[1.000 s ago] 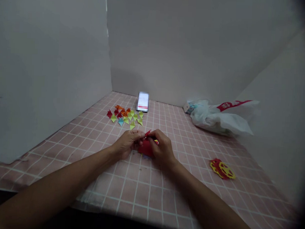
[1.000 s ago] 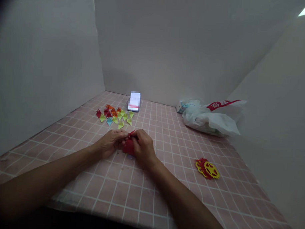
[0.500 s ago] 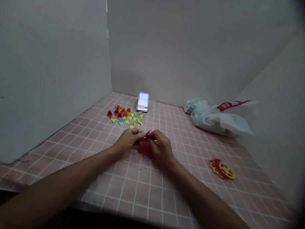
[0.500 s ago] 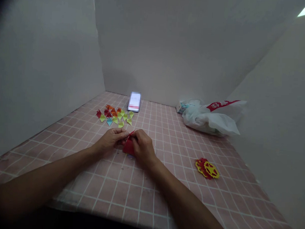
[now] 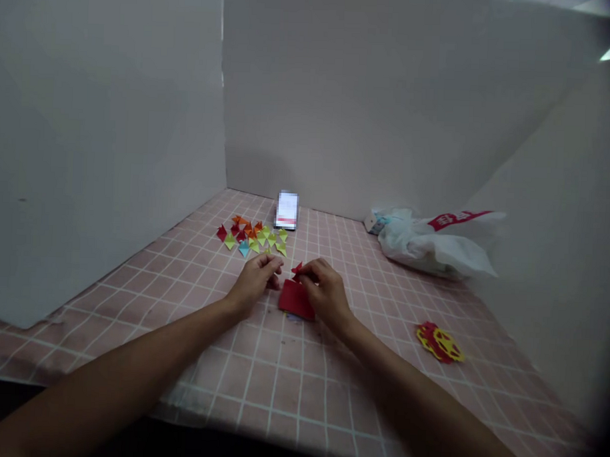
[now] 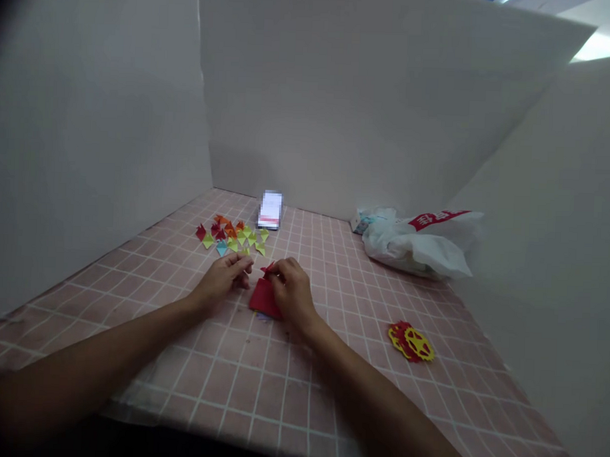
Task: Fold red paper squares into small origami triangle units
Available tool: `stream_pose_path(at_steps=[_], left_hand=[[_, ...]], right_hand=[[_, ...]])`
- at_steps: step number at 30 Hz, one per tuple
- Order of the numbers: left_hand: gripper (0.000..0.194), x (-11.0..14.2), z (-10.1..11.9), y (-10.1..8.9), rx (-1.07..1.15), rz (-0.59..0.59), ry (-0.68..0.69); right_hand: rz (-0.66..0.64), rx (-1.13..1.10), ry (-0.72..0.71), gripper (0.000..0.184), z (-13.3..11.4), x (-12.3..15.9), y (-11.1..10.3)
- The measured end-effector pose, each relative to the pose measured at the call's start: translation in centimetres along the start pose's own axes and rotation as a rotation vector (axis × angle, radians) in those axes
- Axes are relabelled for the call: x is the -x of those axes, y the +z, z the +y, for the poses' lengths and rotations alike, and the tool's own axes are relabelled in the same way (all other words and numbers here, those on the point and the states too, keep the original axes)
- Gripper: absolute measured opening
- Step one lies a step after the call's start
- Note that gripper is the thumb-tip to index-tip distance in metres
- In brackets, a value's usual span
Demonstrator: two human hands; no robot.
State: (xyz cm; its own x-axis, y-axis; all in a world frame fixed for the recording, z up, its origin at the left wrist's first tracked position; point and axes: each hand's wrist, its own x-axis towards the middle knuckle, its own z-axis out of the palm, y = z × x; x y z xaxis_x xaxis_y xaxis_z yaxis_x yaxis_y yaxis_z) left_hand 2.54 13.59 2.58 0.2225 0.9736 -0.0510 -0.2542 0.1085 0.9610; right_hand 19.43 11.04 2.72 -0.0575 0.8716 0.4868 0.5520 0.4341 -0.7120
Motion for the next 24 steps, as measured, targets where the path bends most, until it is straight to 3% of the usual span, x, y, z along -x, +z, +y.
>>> stream_pose_path(at_steps=[4, 11, 13, 17, 24], left_hand=[[0.035, -0.5, 0.1, -0.3, 0.043, 0.063, 0.041], [0.037, -1.2, 0.1, -0.8, 0.075, 0.107, 0.080], [0.036, -1.3, 0.0, -0.9, 0.074, 0.110, 0.086], [0.033, -1.4, -0.2, -0.9, 0.066, 0.105, 0.090], [0.031, -1.3, -0.1, -1.0, 0.036, 0.088, 0.096]], right_hand=[[-0.014, -0.031, 0.172, 0.011, 2.1, -2.7, 0.1], [0.012, 0.005, 0.307, 0.006, 7.5, -8.3, 1.7], [0.008, 0.028, 0.346, 0.016, 8.7, -9.3, 2.1], [-0.021, 0.077, 0.413, 0.033, 10.4, -10.5, 2.7], [-0.050, 0.146, 0.377, 0.035, 11.3, -10.7, 3.7]])
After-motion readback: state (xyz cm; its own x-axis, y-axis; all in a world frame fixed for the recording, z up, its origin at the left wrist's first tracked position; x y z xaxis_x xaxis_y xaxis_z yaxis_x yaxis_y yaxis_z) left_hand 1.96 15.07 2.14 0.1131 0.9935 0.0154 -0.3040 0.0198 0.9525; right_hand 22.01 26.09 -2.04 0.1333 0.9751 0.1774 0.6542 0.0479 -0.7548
